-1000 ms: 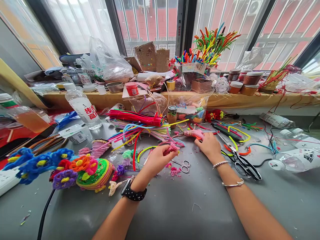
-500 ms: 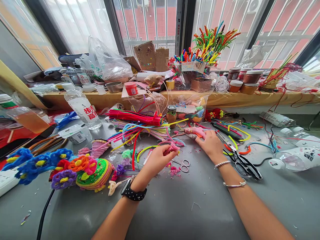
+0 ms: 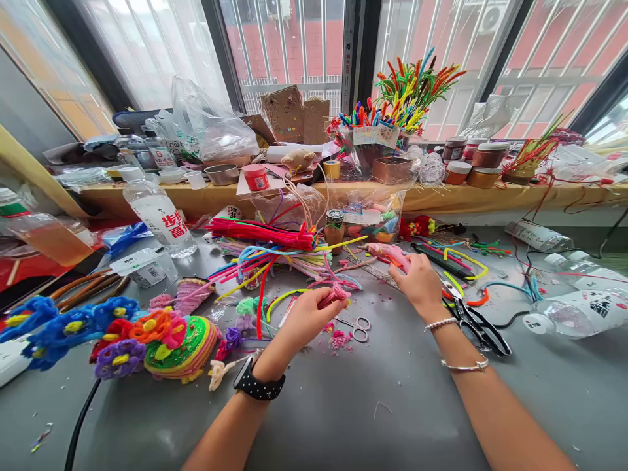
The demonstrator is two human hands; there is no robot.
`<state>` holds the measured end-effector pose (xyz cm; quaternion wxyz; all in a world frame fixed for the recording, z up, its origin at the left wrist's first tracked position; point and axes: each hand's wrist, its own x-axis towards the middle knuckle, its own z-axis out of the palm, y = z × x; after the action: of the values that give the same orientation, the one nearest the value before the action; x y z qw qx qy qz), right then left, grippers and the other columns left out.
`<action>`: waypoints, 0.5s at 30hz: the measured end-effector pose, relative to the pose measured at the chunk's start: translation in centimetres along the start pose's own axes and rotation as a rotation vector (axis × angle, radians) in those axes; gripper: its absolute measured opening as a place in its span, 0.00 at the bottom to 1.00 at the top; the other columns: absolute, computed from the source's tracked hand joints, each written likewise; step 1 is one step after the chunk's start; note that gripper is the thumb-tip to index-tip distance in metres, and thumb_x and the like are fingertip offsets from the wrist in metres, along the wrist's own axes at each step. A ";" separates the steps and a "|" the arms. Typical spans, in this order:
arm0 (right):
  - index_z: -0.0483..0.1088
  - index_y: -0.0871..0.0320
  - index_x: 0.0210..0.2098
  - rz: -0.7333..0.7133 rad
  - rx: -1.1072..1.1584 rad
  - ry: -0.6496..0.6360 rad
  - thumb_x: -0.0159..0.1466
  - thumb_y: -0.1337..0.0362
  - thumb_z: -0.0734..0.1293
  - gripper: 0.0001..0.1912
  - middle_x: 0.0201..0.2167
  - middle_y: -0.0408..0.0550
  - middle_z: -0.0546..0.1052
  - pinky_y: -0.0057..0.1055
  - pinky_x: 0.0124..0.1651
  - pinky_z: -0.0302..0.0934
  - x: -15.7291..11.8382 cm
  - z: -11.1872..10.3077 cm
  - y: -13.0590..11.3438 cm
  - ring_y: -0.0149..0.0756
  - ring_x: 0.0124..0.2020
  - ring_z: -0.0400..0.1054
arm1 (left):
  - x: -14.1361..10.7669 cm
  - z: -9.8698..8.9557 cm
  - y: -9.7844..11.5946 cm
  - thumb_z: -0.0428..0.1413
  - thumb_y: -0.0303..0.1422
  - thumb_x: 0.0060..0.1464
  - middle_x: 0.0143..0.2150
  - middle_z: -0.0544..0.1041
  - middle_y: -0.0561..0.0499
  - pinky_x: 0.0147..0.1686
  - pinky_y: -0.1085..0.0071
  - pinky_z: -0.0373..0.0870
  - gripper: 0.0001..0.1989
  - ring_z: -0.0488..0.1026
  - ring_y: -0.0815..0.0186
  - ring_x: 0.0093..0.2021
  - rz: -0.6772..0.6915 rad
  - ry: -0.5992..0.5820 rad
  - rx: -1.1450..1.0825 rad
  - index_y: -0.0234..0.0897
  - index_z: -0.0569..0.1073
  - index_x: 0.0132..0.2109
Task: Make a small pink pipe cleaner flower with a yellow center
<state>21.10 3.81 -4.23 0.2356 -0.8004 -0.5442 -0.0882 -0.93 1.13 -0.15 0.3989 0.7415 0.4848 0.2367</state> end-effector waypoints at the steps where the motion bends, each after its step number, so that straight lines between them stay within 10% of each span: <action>1: 0.64 0.61 0.36 0.007 0.012 0.002 0.56 0.54 0.57 0.17 0.34 0.50 0.67 0.28 0.24 0.49 0.1 -0.1 0.0 0.36 0.29 0.64 | 0.0 0.0 0.0 0.47 0.44 0.47 0.20 0.50 0.58 0.20 0.76 0.45 0.16 0.48 0.74 0.22 -0.003 -0.002 0.000 0.34 0.63 0.24; 15: 0.63 0.59 0.32 -0.028 0.216 0.118 0.54 0.55 0.60 0.13 0.32 0.50 0.67 0.29 0.31 0.53 0.5 -1.2 0.4 0.39 0.32 0.62 | 0.0 0.1 0.1 0.48 0.44 0.45 0.20 0.51 0.58 0.20 0.76 0.45 0.16 0.48 0.74 0.21 0.009 0.017 -0.077 0.34 0.65 0.24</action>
<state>21.77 3.54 -3.07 0.3508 -0.7562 -0.5467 -0.0791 -0.86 1.06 -0.12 0.4219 0.7256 0.4754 0.2635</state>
